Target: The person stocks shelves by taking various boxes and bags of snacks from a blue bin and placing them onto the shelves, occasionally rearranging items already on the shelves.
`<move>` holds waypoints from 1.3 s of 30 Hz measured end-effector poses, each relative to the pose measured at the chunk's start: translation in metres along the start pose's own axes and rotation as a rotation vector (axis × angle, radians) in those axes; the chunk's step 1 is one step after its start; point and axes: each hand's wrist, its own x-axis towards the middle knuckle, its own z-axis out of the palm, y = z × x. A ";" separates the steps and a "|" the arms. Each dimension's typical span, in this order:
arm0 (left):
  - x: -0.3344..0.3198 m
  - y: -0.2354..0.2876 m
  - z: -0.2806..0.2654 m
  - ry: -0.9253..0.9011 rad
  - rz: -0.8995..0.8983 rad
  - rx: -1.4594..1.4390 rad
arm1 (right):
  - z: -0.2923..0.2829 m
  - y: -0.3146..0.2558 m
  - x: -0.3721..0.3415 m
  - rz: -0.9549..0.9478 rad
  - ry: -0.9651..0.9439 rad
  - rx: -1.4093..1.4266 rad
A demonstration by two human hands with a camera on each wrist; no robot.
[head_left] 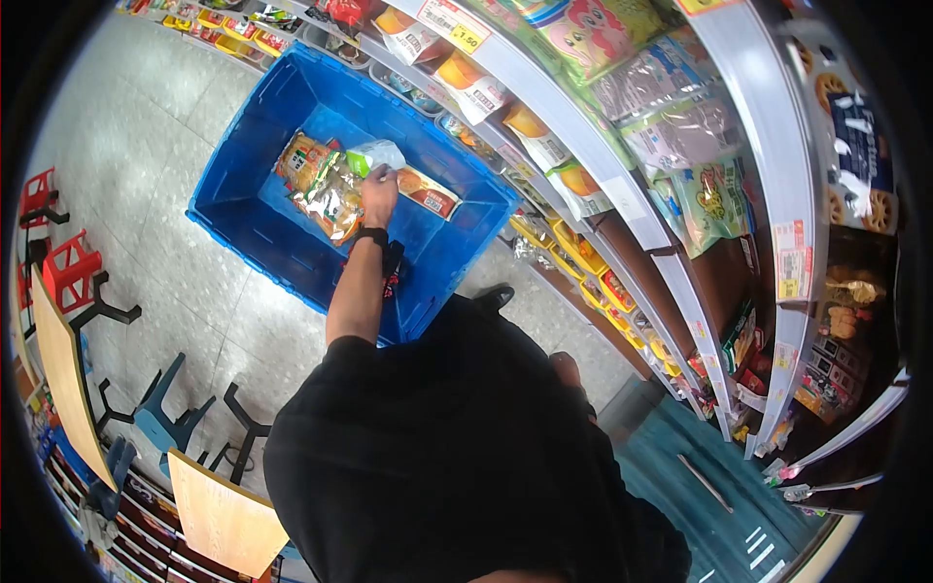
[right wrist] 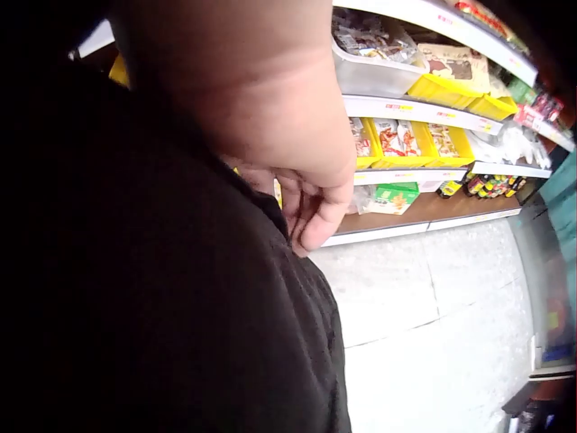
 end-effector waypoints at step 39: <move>-0.646 0.401 -0.081 -1.322 1.758 -1.399 | -0.162 -0.112 -0.137 -0.727 0.487 1.082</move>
